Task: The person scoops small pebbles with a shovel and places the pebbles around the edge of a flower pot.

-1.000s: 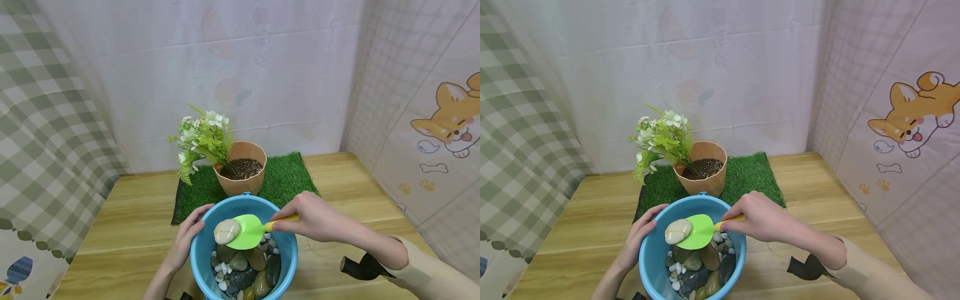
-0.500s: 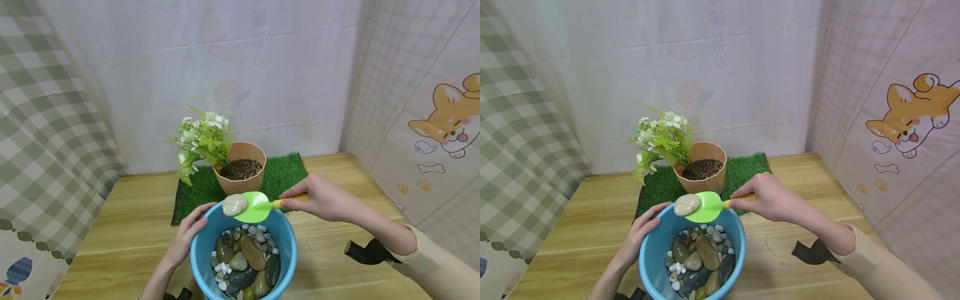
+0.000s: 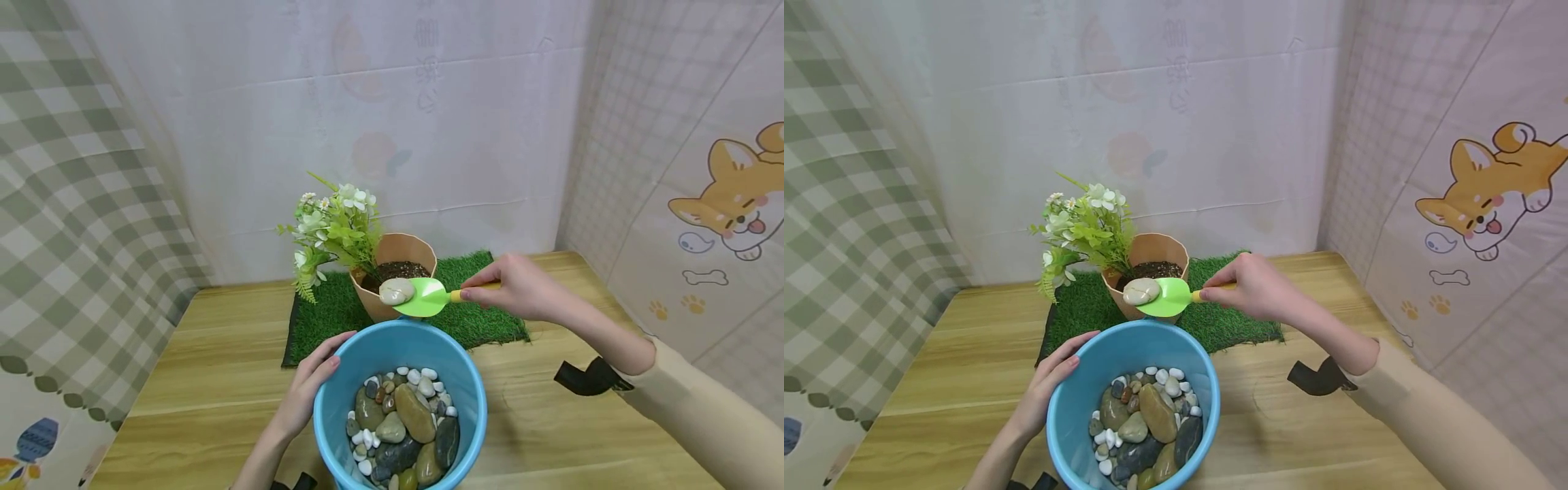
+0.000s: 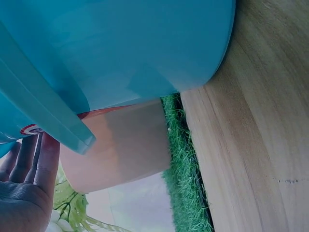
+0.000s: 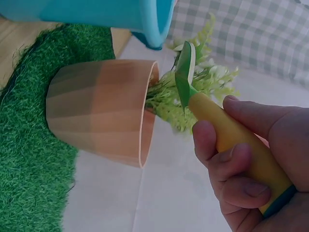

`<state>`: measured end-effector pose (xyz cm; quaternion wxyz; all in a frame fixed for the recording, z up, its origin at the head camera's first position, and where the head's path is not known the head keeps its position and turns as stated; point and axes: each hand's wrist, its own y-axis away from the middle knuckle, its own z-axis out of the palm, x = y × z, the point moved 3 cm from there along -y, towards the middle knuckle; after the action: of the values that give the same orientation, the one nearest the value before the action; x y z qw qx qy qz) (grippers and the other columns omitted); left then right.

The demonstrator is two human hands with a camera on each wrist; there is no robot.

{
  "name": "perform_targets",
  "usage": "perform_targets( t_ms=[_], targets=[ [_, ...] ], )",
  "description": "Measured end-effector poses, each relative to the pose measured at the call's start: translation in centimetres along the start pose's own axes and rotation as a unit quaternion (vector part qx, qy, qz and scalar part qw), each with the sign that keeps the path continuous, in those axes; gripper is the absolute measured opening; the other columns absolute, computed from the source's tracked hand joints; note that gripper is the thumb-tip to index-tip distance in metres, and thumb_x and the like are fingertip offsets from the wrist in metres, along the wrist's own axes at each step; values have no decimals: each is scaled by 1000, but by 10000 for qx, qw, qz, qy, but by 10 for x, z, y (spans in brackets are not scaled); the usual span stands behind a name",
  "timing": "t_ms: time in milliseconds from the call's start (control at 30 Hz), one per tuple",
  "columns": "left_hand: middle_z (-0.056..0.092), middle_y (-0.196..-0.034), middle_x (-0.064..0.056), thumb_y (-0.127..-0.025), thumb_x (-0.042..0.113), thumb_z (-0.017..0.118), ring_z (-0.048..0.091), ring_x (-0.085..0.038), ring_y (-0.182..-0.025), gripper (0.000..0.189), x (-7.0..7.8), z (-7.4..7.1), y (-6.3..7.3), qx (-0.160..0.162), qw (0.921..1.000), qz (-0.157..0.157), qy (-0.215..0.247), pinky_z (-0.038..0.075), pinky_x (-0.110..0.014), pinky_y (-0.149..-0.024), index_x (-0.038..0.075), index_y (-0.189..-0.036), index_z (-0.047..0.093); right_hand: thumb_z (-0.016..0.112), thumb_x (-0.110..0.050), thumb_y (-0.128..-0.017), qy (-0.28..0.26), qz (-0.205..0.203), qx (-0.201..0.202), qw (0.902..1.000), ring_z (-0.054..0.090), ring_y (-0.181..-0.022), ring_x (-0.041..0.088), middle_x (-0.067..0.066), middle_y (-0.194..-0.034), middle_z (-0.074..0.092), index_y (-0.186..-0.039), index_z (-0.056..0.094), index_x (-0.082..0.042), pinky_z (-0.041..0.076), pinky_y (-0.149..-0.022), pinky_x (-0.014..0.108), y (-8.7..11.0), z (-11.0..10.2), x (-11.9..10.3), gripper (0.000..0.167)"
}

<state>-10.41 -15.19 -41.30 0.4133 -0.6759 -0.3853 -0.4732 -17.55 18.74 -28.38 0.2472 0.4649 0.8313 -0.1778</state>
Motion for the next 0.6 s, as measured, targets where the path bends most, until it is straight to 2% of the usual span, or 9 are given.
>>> perform_targets(
  t_ms=[200,267,367,500,600],
  targets=[
    [51,-151,-36,-113,18,37,67,3,-121,48,0,0,0,18,10000,0,-20,62,-32,-96,-3,-156,43,74,-24,-98,162,274,83,9995,54,-58,8,5,-83,81,-107,85,-9,32,-49,22,-18,-6,10,20],
    [51,-151,-36,-113,18,36,67,3,-122,48,0,0,0,9,10000,14,1,62,-32,-96,-2,-156,43,73,-24,-99,185,366,105,9991,59,-60,8,7,-85,82,-108,85,-9,33,-49,22,-24,-8,14,21],
    [50,-151,-36,-114,18,36,67,2,-122,48,1,1,0,-36,10000,27,40,61,-32,-97,-3,-156,42,72,-26,-100,242,425,148,9987,58,-60,8,6,-83,82,-108,85,-8,33,-50,23,-32,-12,19,23],
    [50,-151,-37,-113,18,36,67,2,-123,49,0,1,0,-51,10000,24,50,61,-28,-96,-4,-156,41,71,-26,-100,395,412,198,9982,47,-56,10,3,-73,77,-107,85,-9,33,-51,24,-45,-15,24,23],
    [50,-151,-37,-113,18,35,67,1,-123,49,0,0,1,-49,10000,19,49,61,-26,-96,-7,-156,40,71,-27,-100,536,408,210,9975,48,-55,10,2,-71,77,-107,85,-9,36,-53,25,-55,-16,27,23]
  ],
)
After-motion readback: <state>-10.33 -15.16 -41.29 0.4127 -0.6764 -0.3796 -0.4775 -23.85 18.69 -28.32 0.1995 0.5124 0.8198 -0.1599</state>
